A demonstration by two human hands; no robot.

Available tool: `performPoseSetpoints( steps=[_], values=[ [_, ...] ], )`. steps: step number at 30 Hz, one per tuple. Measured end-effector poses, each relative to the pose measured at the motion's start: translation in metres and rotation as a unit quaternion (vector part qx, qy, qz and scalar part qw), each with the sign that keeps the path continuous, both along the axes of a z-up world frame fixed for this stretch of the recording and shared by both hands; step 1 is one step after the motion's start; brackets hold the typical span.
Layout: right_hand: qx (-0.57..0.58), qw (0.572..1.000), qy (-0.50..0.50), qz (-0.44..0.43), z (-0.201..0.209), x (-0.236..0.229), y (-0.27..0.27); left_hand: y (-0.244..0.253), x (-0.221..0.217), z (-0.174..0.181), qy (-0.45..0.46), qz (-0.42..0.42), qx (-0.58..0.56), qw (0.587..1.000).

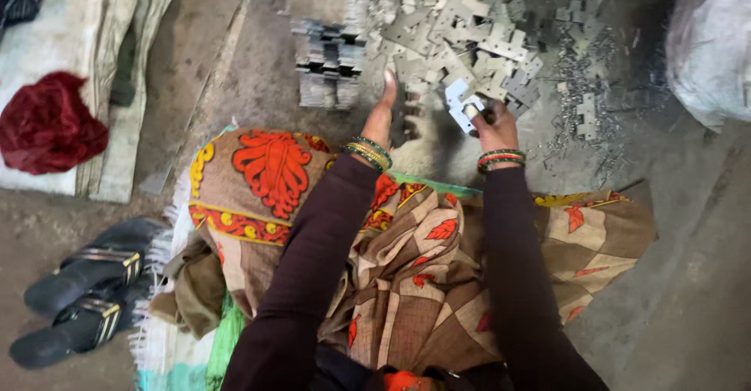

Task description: The person sits on the floor and sorts small metal parts by hand. They pick up pieces from a pile, separate them, and place them into neat stacks on the floor.

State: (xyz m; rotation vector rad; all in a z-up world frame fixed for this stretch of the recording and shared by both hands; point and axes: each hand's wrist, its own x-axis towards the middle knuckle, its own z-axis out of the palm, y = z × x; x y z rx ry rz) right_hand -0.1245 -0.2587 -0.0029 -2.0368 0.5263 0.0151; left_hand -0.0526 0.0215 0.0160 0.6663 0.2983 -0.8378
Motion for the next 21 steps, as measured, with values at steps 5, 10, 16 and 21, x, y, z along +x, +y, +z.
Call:
performPoseSetpoints(
  steps=[5, 10, 16, 21],
  values=[
    [0.006, 0.994, 0.006, 0.108, 0.057, 0.033, -0.010, -0.012, -0.011, 0.008, 0.008, -0.161, -0.069, 0.985],
    [-0.610, 0.771, 0.122, 0.136, 0.056, 0.061, -0.073, -0.009, -0.013, 0.035, -0.002, -0.178, -0.124, 0.976],
    [-0.069, 0.996, 0.044, 0.024, 0.064, 0.033, -0.105, -0.013, -0.008, 0.030, -0.044, -0.155, -0.074, 0.984],
    [-0.113, 0.978, 0.061, 0.167, 0.100, 0.060, -0.061, -0.008, -0.007, 0.027, -0.058, -0.151, -0.055, 0.985]
  ],
)
